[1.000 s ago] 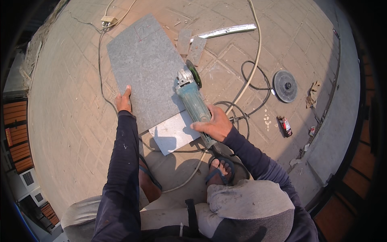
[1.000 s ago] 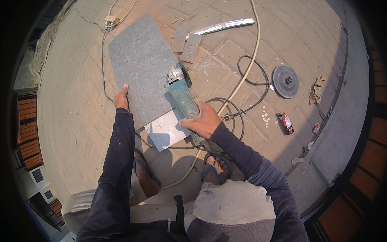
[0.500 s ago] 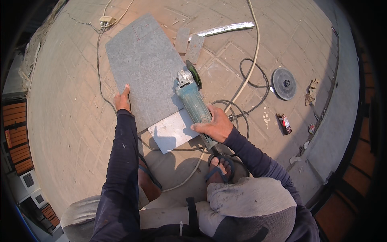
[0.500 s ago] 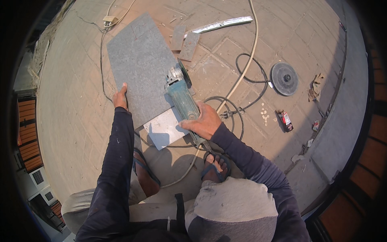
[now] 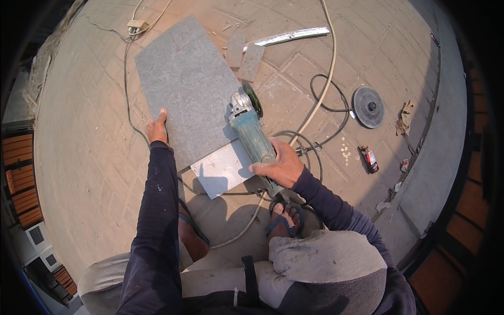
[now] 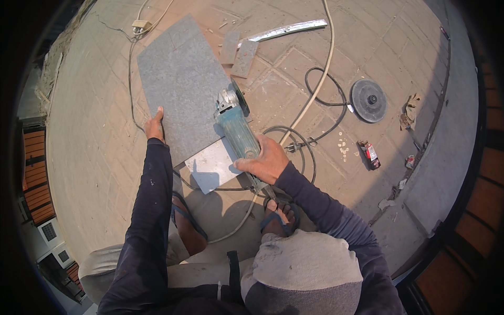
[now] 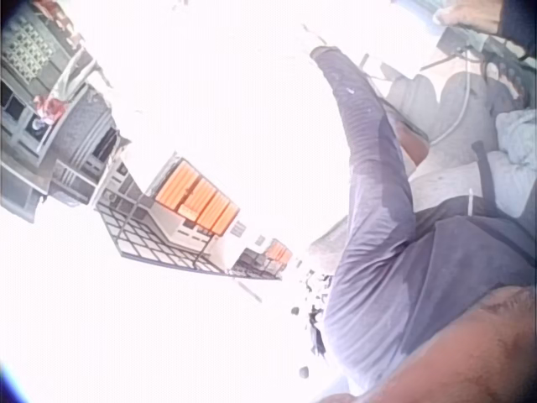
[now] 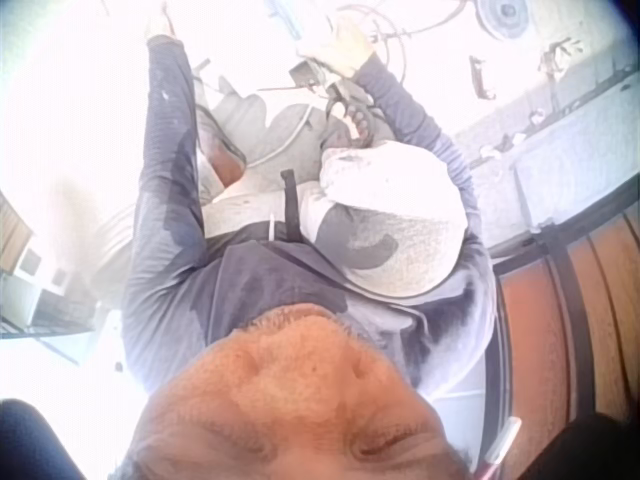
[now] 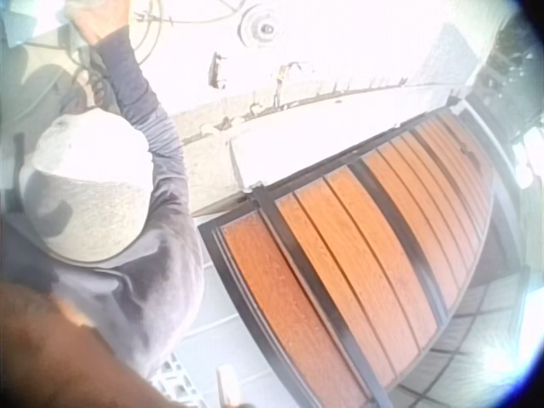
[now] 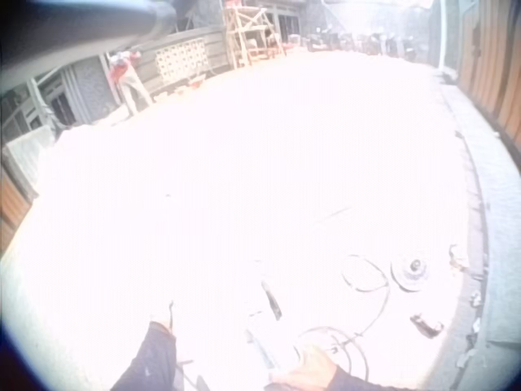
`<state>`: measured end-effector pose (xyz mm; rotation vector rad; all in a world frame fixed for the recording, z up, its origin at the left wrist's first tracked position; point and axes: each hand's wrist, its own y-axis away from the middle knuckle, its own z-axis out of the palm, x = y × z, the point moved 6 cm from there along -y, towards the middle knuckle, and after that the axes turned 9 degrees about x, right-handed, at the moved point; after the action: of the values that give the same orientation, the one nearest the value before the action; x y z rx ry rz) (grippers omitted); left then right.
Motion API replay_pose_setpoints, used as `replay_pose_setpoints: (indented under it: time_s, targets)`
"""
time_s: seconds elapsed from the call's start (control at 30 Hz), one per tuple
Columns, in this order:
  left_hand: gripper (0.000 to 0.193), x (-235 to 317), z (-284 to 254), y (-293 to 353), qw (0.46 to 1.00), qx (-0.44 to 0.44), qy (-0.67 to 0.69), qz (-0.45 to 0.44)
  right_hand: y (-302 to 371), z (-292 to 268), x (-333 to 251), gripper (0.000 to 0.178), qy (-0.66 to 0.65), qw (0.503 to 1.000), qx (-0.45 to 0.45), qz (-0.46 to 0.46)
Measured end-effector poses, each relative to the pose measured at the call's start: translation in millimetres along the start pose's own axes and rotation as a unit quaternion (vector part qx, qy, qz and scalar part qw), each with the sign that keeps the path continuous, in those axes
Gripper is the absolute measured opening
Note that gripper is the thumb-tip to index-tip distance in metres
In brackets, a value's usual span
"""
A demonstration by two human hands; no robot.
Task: The person uses an angle grinder to cut a rectangular shape out of a large grey tile. They guide the tool along marked lines to create a precise cutout, then remove the cut piece and inspect the result.
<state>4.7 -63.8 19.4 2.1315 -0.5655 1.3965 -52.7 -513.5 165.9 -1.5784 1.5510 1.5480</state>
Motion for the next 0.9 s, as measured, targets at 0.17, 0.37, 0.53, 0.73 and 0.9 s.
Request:
replay_pose_setpoints:
  time_s: [0.17,0.37,0.53,0.73,0.9]
  targets:
    - [0.105,-1.1,-0.5,1.6,1.000,-0.013,0.017,-0.015,1.6,1.2,2.6,0.081,0.002,1.000,0.003,0.000]
    - [0.110,-2.4,-1.1,2.4,1.000,0.013,0.001,-0.021,5.8,-0.5,1.8,0.077,0.007,1.000,0.011,-0.006]
    - [0.110,-6.2,-3.7,-3.6,1.000,0.012,-0.010,-0.012,10.0,-0.9,-0.3,0.077,-0.006,1.000,0.012,-0.002]
    - [0.108,-2.4,-2.1,-0.3,1.000,0.003,-0.008,-0.008,13.9,-1.8,-0.5,0.079,-0.001,1.000,0.000,0.005]
    - [0.101,17.0,2.2,17.3,1.000,-0.007,-0.017,-0.003,15.8,-1.3,4.6,0.083,0.012,1.000,-0.012,0.019]
